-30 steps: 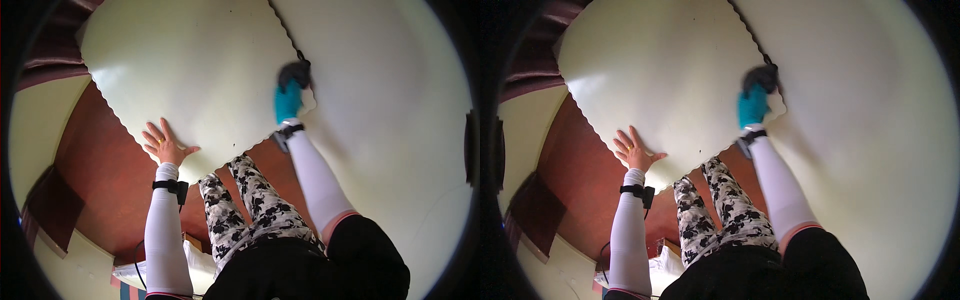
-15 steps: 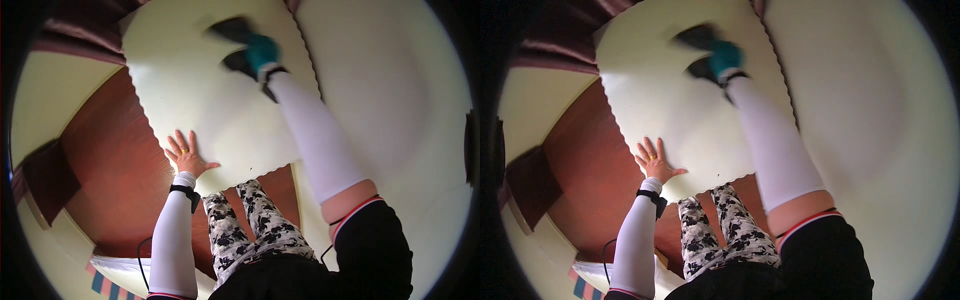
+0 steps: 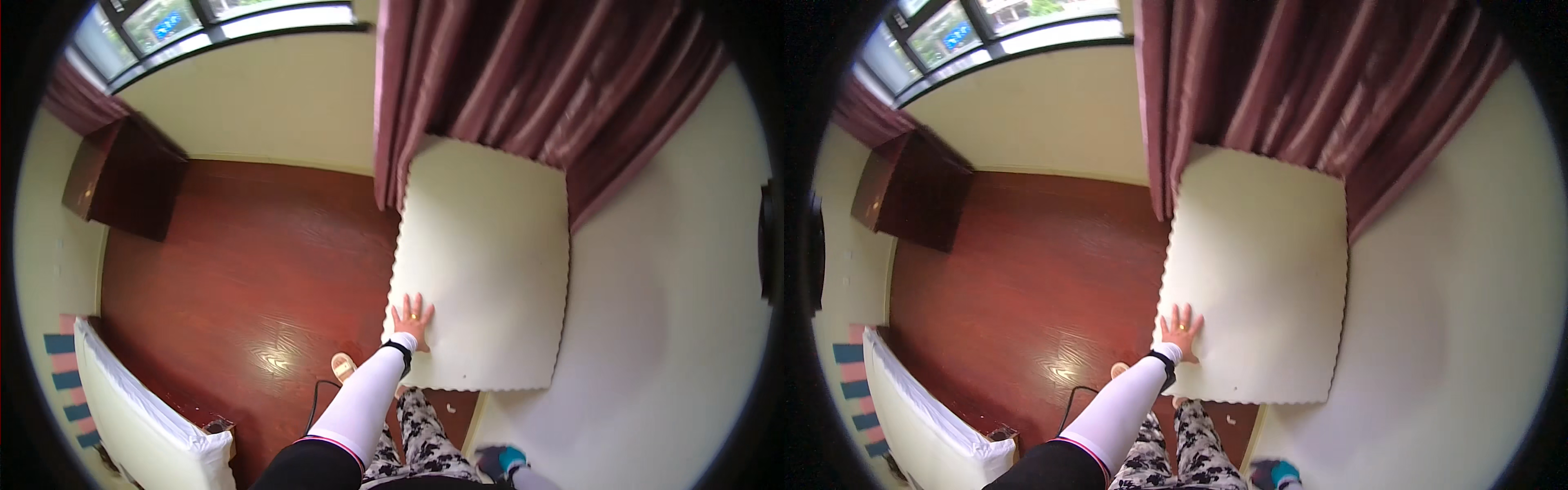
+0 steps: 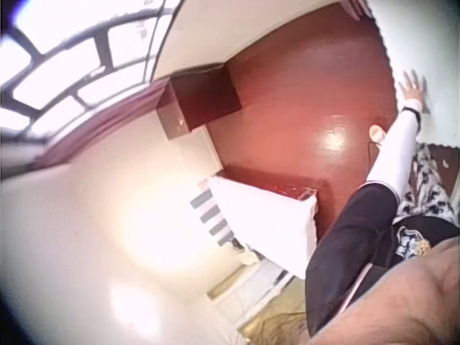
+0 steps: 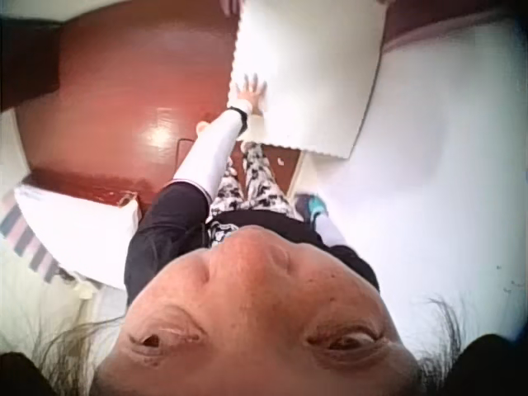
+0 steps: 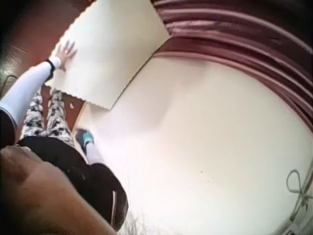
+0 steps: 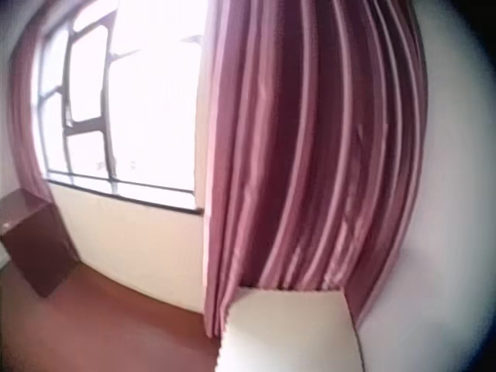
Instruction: Wiping down the tops of various pieces of furniture including a storage box, a window sill, and a table using a cleaning cloth.
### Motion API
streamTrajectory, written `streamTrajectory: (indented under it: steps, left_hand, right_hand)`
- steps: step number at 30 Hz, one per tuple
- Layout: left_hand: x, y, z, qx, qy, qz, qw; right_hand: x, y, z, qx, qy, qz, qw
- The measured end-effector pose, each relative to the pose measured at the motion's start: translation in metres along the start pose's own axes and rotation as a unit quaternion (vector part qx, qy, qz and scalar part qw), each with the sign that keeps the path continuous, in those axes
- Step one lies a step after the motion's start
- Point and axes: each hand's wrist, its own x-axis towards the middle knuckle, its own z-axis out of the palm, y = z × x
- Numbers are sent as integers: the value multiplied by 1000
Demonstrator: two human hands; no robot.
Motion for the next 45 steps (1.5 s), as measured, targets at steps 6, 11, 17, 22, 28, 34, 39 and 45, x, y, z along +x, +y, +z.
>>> streamTrajectory:
  steps: [6, 11, 17, 22, 28, 34, 39, 45]
  left_hand:
    - [-117, -93, 74, -21, 48, -38, 998]
    - [-266, -220, 210, -172, -148, -175, 958]
    - [-436, -293, 244, -238, -104, -365, 894]
    - [-515, -252, 203, -398, -32, -386, 831]
    - [-512, -242, 197, -498, 29, -384, 777]
    - [-488, -274, 167, -554, 80, -390, 731]
    - [-451, -349, 150, -552, 121, -431, 704]
    - [-363, -432, 58, -516, 72, -425, 740]
  right_hand:
    - [-15, -126, -70, 80, -1, 60, 995]
    - [0, -185, -109, 65, 57, 56, 995]
    - [53, -253, -143, 59, 132, 55, 988]
    - [121, -357, -185, 228, 149, -74, 959]
    - [162, -464, -222, 181, 105, -127, 970]
    - [200, -507, -222, 188, 100, -158, 964]
    - [218, -506, -204, 137, 93, -108, 980]
    - [273, -507, -215, 121, 129, -98, 979]
